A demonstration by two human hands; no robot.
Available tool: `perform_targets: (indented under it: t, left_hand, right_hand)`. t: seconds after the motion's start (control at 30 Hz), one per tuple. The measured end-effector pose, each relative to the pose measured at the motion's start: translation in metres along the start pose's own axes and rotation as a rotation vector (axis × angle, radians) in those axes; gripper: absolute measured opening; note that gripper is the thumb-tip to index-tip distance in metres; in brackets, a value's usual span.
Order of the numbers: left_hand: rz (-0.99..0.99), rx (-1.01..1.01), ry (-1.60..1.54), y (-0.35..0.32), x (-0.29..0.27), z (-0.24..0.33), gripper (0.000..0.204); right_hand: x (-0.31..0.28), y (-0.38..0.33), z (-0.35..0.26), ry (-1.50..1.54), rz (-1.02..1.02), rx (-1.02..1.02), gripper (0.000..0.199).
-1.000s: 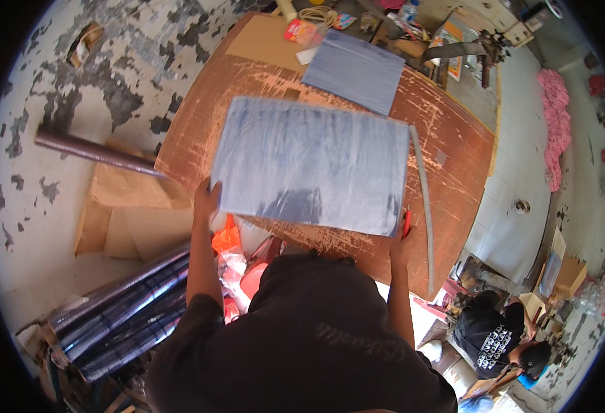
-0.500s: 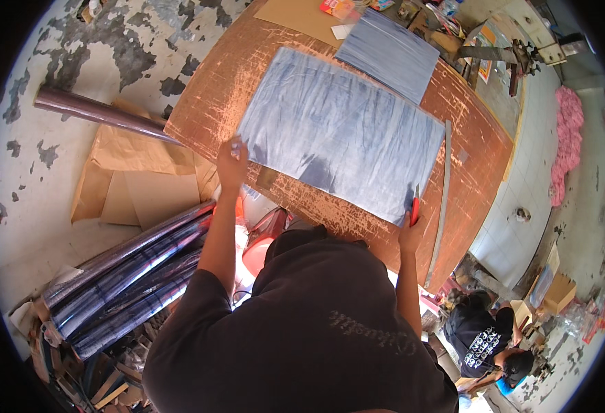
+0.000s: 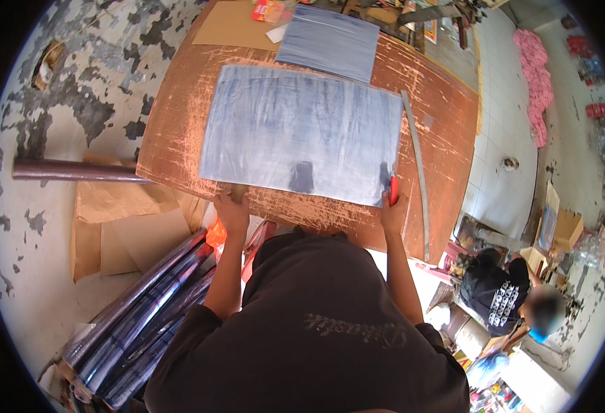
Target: The person cuts rectangular pieces from a sheet of material using a ruler and a cutter on a table, then picks up the cut sheets from the floor.
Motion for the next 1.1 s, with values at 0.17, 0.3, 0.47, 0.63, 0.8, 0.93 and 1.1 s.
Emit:
perform_targets:
  t: [0.17, 0.3, 0.47, 0.63, 0.8, 0.93, 1.1]
  left_hand:
    - [-0.071, -0.028, -0.020, 0.007, 0.001, -0.010, 0.065]
    - [-0.083, -0.063, -0.008, 0.013, 0.010, -0.020, 0.069]
    - [-0.104, -0.092, 0.039, 0.021, 0.008, -0.025, 0.073]
    - [-0.227, -0.119, -0.079, 0.033, 0.010, -0.033, 0.079]
    - [-0.187, -0.074, -0.116, 0.029, 0.002, -0.021, 0.079]
    - [-0.133, -0.038, -0.137, 0.032, 0.005, -0.027, 0.075]
    - [-0.111, 0.002, -0.038, 0.032, 0.013, -0.033, 0.071]
  right_hand:
    - [0.006, 0.006, 0.025, 0.152, -0.031, 0.102, 0.038]
    - [-0.006, 0.020, 0.039, 0.233, -0.074, 0.155, 0.035]
    - [-0.019, 0.020, 0.037, 0.373, -0.129, 0.228, 0.031]
    - [-0.022, 0.021, 0.025, 0.223, -0.161, 0.175, 0.033]
    - [-0.012, 0.024, 0.014, 0.056, -0.175, 0.104, 0.040]
    - [-0.004, 0.035, 0.021, 0.092, -0.201, 0.055, 0.046]
    - [-0.011, 0.043, 0.015, 0.036, -0.273, 0.071, 0.047]
Point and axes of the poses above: each hand's wrist, its own y-axis towards the middle knuckle, its own x-axis out of the palm, z = x × y, the point moved 4 cm from there along y, towards the middle knuckle, and after that the axes turned 7 degrees about x, right-handed, at the moved point
